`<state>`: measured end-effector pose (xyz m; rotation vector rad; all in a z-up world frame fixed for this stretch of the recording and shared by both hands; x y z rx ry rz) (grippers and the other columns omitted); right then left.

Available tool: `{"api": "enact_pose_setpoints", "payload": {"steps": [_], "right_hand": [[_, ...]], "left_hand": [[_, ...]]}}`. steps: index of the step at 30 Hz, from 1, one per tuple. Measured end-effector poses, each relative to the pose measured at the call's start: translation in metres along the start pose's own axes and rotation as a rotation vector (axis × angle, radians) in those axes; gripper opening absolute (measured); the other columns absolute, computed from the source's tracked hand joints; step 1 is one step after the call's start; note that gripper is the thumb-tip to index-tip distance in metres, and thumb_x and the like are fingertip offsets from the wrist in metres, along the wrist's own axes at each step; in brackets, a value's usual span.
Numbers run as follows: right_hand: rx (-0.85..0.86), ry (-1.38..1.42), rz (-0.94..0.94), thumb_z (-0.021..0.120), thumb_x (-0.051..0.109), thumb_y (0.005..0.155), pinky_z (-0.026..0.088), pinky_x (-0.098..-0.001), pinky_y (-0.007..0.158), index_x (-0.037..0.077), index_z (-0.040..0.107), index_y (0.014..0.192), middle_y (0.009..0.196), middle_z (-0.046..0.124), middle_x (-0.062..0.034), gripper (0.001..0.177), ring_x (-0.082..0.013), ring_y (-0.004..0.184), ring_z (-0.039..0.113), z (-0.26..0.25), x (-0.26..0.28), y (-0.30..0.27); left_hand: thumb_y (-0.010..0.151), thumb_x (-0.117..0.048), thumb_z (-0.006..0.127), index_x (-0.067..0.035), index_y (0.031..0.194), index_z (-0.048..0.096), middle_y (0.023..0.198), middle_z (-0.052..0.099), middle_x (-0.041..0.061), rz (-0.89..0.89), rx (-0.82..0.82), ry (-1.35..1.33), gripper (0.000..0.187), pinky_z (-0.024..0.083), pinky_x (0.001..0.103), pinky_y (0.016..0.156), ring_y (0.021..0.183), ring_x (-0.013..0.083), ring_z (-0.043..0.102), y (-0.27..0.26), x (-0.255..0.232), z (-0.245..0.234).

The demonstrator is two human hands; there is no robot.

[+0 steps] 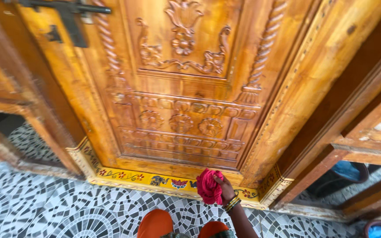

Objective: The person wipes a carved wooden door with a pink cloth, moving from the lower panels upward. The person briefly picks up a spray bottle, sprays the cloth, and continues wiping the door surface.

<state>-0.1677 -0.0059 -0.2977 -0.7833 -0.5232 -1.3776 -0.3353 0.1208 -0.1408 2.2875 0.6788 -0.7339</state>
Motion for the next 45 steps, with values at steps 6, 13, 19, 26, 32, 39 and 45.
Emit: {"api": "enact_pose_setpoints", "payload": {"steps": [6, 13, 19, 26, 32, 39, 45], "right_hand": [[-0.026, -0.078, -0.082, 0.063, 0.013, 0.097, 0.059, -0.0449, 0.092, -0.002, 0.063, 0.123, 0.114, 0.073, -0.0155, 0.031, -0.0284, 0.101, 0.073, 0.031, 0.033, -0.034], [0.045, -0.148, -0.116, 0.061, 0.02, 0.097, 0.059, -0.0435, 0.092, 0.001, 0.062, 0.126, 0.114, 0.073, -0.0138, 0.034, -0.0267, 0.101, 0.072, 0.118, 0.046, -0.069], [0.381, -0.095, 0.026, 0.043, 0.057, 0.098, 0.061, -0.0391, 0.085, 0.003, 0.054, 0.138, 0.115, 0.073, -0.0164, 0.068, -0.0254, 0.099, 0.072, 0.217, 0.028, -0.105], [0.341, -0.396, -0.024, 0.069, 0.015, 0.091, 0.061, -0.0386, 0.094, 0.012, 0.046, 0.142, 0.125, 0.065, -0.0068, 0.056, -0.0178, 0.113, 0.067, 0.243, 0.018, -0.115], [0.385, -0.316, -0.153, 0.067, -0.001, 0.091, 0.058, -0.0368, 0.092, 0.004, 0.057, 0.136, 0.118, 0.069, -0.0085, 0.047, -0.0184, 0.105, 0.069, 0.206, -0.011, -0.103], [-0.002, -0.014, -0.263, 0.063, 0.001, 0.094, 0.057, -0.0411, 0.09, 0.001, 0.063, 0.126, 0.112, 0.073, -0.0101, 0.033, -0.0239, 0.101, 0.071, 0.115, 0.017, -0.084], [-0.073, 0.142, -0.249, 0.058, 0.006, 0.094, 0.057, -0.0472, 0.094, 0.007, 0.063, 0.126, 0.118, 0.072, -0.0106, 0.032, -0.027, 0.107, 0.07, 0.073, 0.03, -0.065]], "left_hand": [[0.061, -0.019, 0.087, -0.003, 0.142, 0.052, 0.148, 0.039, 0.034, 0.043, -0.064, 0.16, 0.089, 0.044, 0.06, 0.098, 0.136, 0.0542, 0.041, -0.031, -0.07, -0.072], [0.056, -0.023, 0.093, -0.009, 0.141, 0.055, 0.148, 0.04, 0.033, 0.041, -0.135, 0.333, 0.095, 0.045, 0.062, 0.095, 0.136, 0.0565, 0.04, -0.044, -0.059, -0.148], [0.066, -0.01, 0.087, -0.01, 0.132, 0.062, 0.144, 0.05, 0.031, -0.107, -0.477, 0.147, 0.071, 0.054, 0.045, 0.095, 0.124, 0.0431, 0.058, -0.047, 0.066, -0.167], [0.084, -0.009, 0.076, -0.001, 0.125, 0.062, 0.113, 0.074, 0.015, -0.212, -0.615, -0.625, 0.043, 0.059, 0.035, 0.092, 0.102, 0.0231, 0.072, -0.07, 0.161, -0.173], [0.081, -0.024, 0.077, -0.006, 0.145, 0.037, 0.121, 0.068, 0.014, -0.191, -0.442, -0.564, 0.077, 0.058, 0.037, 0.095, 0.109, 0.0248, 0.07, -0.086, 0.12, -0.163], [0.088, -0.059, 0.069, 0.001, 0.151, 0.022, 0.147, 0.041, 0.033, -0.389, -0.148, 0.233, 0.099, 0.039, 0.051, 0.109, 0.135, 0.041, 0.042, -0.118, 0.132, -0.129], [0.082, -0.041, 0.073, -0.003, 0.135, 0.036, 0.129, 0.051, 0.025, -0.531, -0.046, -0.513, 0.074, 0.047, 0.045, 0.094, 0.116, 0.0355, 0.053, -0.117, 0.17, -0.087]]}}
Point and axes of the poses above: each hand's wrist, its own y-axis towards the middle knuckle, its own z-axis out of the palm, x = y × z, the point moved 2 cm from there along y, towards the middle knuckle
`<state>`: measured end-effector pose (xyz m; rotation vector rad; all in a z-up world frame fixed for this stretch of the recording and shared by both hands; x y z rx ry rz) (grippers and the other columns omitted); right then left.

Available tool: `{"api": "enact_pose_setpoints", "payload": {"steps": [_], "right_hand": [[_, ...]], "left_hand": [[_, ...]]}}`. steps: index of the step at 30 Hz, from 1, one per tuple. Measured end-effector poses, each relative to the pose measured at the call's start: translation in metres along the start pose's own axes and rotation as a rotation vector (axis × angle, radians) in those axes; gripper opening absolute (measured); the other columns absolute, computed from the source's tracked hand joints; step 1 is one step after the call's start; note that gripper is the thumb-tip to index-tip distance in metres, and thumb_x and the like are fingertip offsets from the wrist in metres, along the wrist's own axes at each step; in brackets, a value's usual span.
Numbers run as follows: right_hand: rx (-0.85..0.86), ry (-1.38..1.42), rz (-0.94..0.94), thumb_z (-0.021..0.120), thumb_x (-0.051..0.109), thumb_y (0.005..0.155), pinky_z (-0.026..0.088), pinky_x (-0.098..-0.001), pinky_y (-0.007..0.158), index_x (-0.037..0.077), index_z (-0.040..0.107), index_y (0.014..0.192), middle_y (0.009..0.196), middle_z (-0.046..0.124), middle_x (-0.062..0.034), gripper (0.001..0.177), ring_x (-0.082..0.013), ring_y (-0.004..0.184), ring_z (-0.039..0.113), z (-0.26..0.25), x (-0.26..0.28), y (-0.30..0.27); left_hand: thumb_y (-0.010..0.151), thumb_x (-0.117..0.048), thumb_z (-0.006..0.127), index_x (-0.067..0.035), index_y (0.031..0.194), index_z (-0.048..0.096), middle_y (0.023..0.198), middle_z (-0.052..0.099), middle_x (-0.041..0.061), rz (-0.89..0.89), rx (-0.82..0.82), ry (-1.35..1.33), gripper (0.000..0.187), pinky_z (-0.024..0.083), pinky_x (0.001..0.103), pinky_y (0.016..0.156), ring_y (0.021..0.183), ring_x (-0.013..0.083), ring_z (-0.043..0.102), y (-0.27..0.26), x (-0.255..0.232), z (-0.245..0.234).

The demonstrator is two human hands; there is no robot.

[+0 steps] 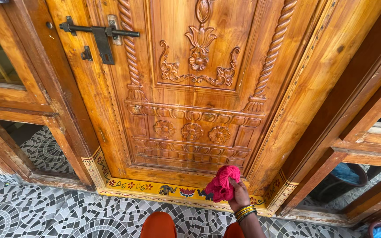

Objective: The person wipes a carved wooden door with a pink cloth, moving from the lower panels upward. The person briefly picks up a spray bottle, sprays the cloth, and continues wiping the door surface.

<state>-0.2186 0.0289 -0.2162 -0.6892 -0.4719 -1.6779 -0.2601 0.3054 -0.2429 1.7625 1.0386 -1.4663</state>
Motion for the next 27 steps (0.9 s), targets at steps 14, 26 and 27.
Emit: {"api": "enact_pose_setpoints", "payload": {"steps": [14, 26, 27], "right_hand": [[0.13, -0.104, 0.044, 0.064, 0.006, 0.095, 0.059, -0.0458, 0.09, -0.001, 0.063, 0.124, 0.114, 0.073, -0.0145, 0.03, -0.0292, 0.103, 0.071, 0.032, -0.006, 0.025], [0.287, -0.264, 0.199, 0.06, 0.032, 0.096, 0.061, -0.0387, 0.092, 0.013, 0.055, 0.136, 0.131, 0.066, -0.006, 0.045, -0.0174, 0.111, 0.071, 0.097, 0.042, -0.017], [0.271, -0.221, 0.217, 0.059, 0.033, 0.095, 0.061, -0.039, 0.091, 0.014, 0.056, 0.136, 0.133, 0.067, -0.0059, 0.046, -0.0179, 0.111, 0.071, 0.095, 0.045, -0.02]], "left_hand": [[0.067, -0.039, 0.095, -0.014, 0.141, 0.043, 0.133, 0.048, 0.021, -0.03, -0.53, 0.71, 0.094, 0.055, 0.046, 0.096, 0.114, 0.0355, 0.059, 0.042, -0.035, -0.151], [0.077, -0.003, 0.075, -0.001, 0.112, 0.069, 0.102, 0.077, 0.009, 0.456, -0.256, -0.192, 0.035, 0.061, 0.036, 0.087, 0.094, 0.0216, 0.074, 0.116, -0.127, -0.017], [0.079, 0.002, 0.073, 0.001, 0.106, 0.071, 0.095, 0.077, 0.008, 0.44, -0.25, -0.394, 0.027, 0.061, 0.036, 0.081, 0.087, 0.021, 0.074, 0.119, -0.122, -0.017]]}}
Point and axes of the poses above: each hand's wrist, its own y-axis towards the middle knuckle, its own z-axis out of the palm, x = y × z, the point moved 2 cm from there along y, towards the middle knuckle
